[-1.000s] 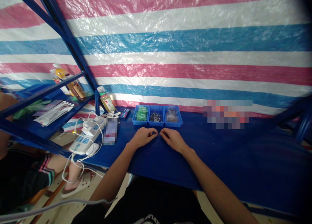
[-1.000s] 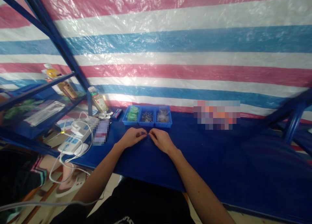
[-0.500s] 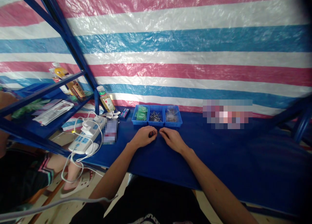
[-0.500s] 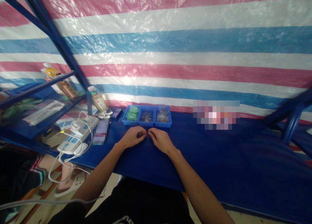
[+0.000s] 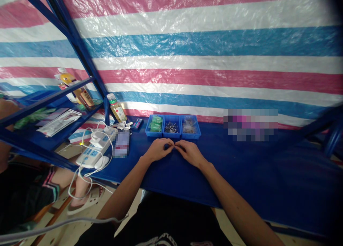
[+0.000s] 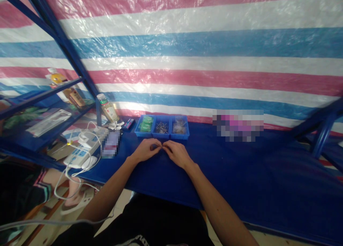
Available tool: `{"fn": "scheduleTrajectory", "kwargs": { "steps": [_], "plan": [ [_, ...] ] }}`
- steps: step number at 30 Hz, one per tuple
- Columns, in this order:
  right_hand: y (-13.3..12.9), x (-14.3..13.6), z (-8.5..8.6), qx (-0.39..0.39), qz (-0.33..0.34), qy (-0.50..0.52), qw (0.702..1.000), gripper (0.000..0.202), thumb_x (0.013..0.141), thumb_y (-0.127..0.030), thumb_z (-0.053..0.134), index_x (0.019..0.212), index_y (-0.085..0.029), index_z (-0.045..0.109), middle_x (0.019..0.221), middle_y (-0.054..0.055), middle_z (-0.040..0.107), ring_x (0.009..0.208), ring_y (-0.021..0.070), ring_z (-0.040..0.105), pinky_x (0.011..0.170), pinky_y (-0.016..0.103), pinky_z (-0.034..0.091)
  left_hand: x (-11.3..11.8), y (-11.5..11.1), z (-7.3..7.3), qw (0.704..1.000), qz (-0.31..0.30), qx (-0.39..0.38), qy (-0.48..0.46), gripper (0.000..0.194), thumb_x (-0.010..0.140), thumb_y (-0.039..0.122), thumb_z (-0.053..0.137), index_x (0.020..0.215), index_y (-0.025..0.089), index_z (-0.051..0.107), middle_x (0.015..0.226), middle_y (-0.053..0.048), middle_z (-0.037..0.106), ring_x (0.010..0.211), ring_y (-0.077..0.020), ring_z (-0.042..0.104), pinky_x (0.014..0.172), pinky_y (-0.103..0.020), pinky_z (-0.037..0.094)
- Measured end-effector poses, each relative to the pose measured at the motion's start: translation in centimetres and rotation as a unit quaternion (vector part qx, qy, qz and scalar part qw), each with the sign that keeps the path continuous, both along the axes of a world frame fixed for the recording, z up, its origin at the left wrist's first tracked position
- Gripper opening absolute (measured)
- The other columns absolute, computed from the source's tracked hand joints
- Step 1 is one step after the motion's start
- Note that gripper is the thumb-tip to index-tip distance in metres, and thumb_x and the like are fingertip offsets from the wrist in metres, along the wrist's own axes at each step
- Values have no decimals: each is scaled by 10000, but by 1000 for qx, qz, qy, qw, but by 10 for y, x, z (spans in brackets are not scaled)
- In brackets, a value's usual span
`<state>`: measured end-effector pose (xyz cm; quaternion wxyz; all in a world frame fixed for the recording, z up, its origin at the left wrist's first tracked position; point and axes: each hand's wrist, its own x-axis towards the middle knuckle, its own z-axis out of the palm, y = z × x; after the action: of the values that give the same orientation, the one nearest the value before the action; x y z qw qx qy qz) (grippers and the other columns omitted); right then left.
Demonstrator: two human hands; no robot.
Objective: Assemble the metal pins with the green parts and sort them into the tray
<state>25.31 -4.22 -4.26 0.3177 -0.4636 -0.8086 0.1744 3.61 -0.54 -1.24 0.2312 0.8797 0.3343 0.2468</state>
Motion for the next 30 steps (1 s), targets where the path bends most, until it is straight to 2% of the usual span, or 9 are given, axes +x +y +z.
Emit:
{"fn": "scheduleTrajectory", "kwargs": {
  "steps": [6, 16, 24, 30],
  "plan": [
    [1, 0, -2, -1, -1, 1, 1000, 180, 1021, -296, 524, 1048, -241, 694, 1053, 48, 733, 936, 208, 687, 836, 324, 503, 1, 0, 1, 1000, 3, -7, -3, 125, 926, 219, 612, 999, 198, 712, 1024, -33, 749, 879, -159, 681, 809, -253, 510],
    [-1, 0, -1, -10, -21, 10, 1000, 76, 981, -284, 588, 951, -231, 633, 867, 9, 690, 763, 176, 629, 695, 281, 444, 2, 1, -2, 1000, 6, -10, 14, 115, 944, 244, 601, 970, 198, 703, 929, -15, 750, 821, -151, 683, 800, -243, 484],
    [-1, -1, -1, 0, -15, 23, 1000, 108, 983, -267, 568, 1049, -244, 651, 947, 27, 701, 808, 185, 642, 738, 294, 473, 2, 1, -3, 999, 8, -6, 35, 153, 962, 285, 591, 987, 198, 714, 892, -20, 747, 782, -155, 672, 745, -244, 464],
    [-2, -1, 1, 8, -18, 28, 999, 110, 978, -245, 551, 1011, -241, 656, 936, 32, 674, 769, 175, 617, 731, 291, 484, 3, 1, -3, 999, 7, -8, 41, 183, 973, 297, 582, 1018, 203, 732, 882, -21, 749, 763, -152, 665, 727, -237, 455]
  ]
}}
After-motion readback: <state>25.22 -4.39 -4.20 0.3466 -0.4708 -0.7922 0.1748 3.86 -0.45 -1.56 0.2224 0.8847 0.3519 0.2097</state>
